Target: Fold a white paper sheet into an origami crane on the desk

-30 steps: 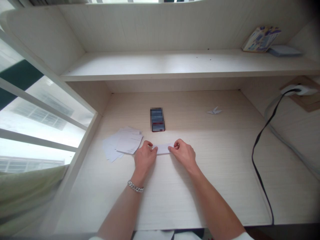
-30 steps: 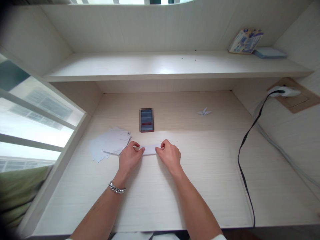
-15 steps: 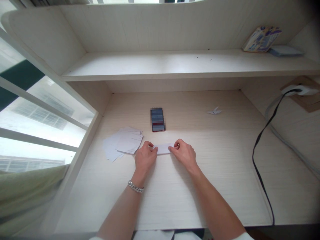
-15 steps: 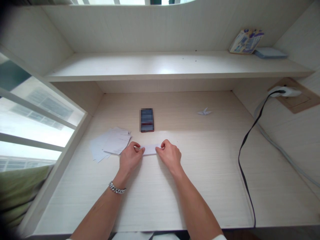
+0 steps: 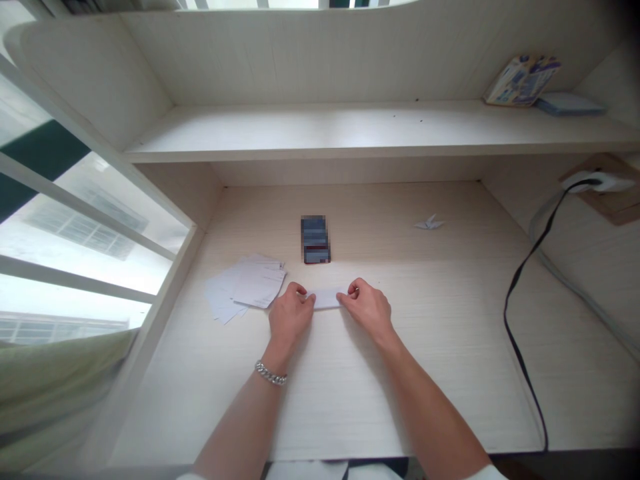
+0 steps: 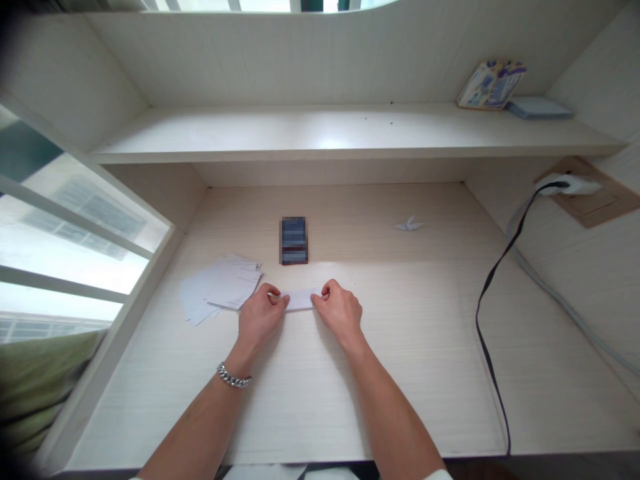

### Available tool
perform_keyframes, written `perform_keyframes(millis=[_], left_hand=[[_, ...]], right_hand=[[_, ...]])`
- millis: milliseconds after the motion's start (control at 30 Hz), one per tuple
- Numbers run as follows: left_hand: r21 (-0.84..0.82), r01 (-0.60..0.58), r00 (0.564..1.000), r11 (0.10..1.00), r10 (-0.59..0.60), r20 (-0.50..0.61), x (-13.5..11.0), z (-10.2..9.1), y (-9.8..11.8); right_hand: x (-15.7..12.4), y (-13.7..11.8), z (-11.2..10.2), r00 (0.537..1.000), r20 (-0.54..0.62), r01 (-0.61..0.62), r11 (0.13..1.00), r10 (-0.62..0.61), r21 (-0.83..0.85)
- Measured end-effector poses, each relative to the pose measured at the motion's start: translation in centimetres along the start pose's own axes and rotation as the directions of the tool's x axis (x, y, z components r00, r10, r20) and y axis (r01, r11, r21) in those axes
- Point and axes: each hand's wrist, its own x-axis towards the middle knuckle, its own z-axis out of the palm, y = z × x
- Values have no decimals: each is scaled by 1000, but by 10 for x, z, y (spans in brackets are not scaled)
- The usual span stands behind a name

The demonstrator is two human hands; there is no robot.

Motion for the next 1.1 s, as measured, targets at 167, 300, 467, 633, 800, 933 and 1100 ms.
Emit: perform_keyframes(millis=[167,300,467,633,800,933,1100], left_hand=[[33,8,1000,999,-8,7,-1,-1,2],[64,2,1000,998,-1,-15,-6,-1,6],[149,-121,980,981,142,-142,-14,-1,9],[178,-183,971,967,206,-119,-19,1,9],[170,-194,969,966,216,-121,-22,1,8],[165,-218,963,962,239,-121,-23,1,5],[173,-235,959,957,257,-120,-24,1,5]], right_hand=[[0,-1,1,1000,-10,0,1000,0,-19],[-2,-2,2,1000,-18,-4,999,4,-33],[-5,-1,6,999,-43,15,1000,-16,-23],[-8,2,11,985,-142,88,995,-94,-49],[-9,7,12,981,-138,128,990,-136,-60],[-9,8,12,977,-132,155,985,-165,-82],[-16,6,16,942,-165,252,939,-293,-234]])
